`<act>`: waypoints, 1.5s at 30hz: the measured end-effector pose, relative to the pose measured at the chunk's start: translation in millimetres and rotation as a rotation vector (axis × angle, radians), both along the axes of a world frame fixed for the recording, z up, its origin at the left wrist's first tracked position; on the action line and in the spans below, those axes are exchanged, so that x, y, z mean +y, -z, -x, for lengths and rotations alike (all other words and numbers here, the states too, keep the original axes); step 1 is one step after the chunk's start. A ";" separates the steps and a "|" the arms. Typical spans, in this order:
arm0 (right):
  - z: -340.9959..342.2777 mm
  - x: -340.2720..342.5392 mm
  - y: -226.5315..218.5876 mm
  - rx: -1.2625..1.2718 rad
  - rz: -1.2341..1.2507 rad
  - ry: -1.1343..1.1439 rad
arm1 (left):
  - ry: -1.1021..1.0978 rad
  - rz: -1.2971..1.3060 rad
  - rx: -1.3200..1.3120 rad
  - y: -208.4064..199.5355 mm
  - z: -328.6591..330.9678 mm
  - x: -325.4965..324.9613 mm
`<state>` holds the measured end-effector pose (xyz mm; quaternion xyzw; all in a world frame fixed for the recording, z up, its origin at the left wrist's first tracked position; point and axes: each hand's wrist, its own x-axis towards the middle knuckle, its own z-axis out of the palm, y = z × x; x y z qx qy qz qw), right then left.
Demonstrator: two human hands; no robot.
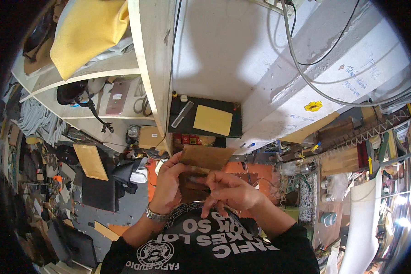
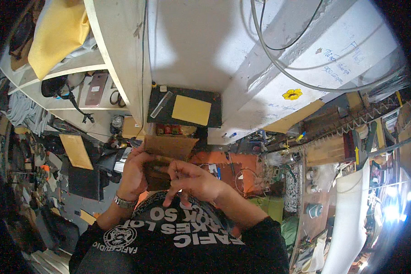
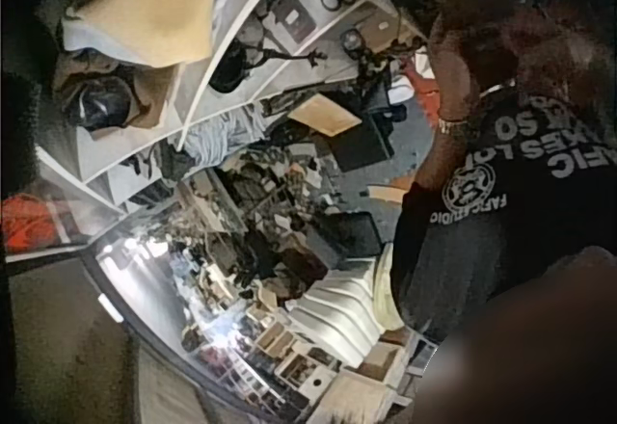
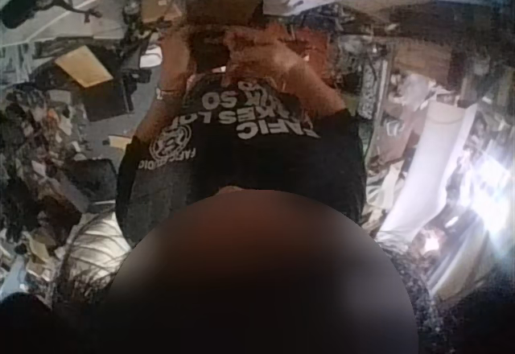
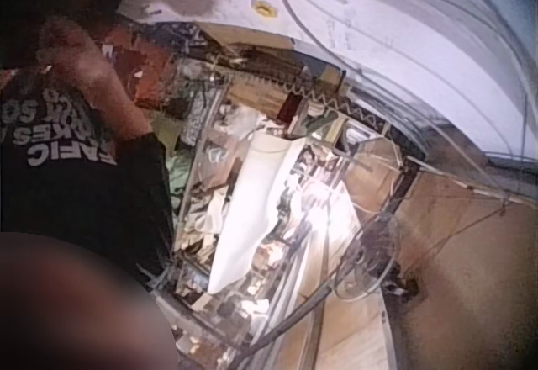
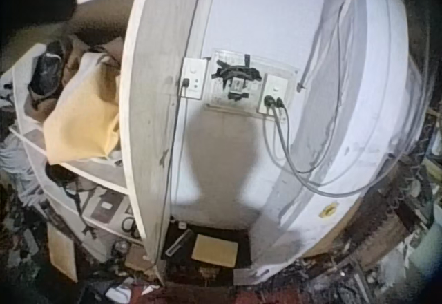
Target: The person applies a transparent protective film to the camera module area of a smartphone. They use scissors to trim the film, then smooth it over the camera lenses, and finally place the phone on a nearby surface.
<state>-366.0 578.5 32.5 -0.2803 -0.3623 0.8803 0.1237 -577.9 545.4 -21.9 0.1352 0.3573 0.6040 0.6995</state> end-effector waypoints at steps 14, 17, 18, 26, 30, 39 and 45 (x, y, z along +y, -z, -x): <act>-1.6 -21.0 -51.1 -0.795 -1.490 -0.234 | -0.095 -0.018 0.045 -16.5 -5.7 -6.9; 3.6 -21.6 -54.2 -0.685 -1.514 -0.156 | -0.155 0.013 0.083 -24.7 -10.7 -5.5; 4.2 -20.4 -53.5 -0.614 -1.496 -0.123 | -0.167 0.050 0.103 -27.9 -10.8 -7.3; 11.0 -10.8 -24.8 -0.471 -1.436 0.341 | -0.206 -0.080 0.172 -28.8 -20.9 -9.3; 34.9 -16.1 5.2 -0.522 -1.608 0.430 | -0.312 -0.185 0.205 -15.5 -34.4 -9.2; 34.9 -16.0 11.4 -0.707 -1.461 0.290 | -0.303 -0.199 0.331 -4.9 -37.3 -11.8; 25.5 -10.1 2.8 -0.680 -1.482 0.213 | -0.291 -0.164 0.298 -8.6 -37.3 -9.3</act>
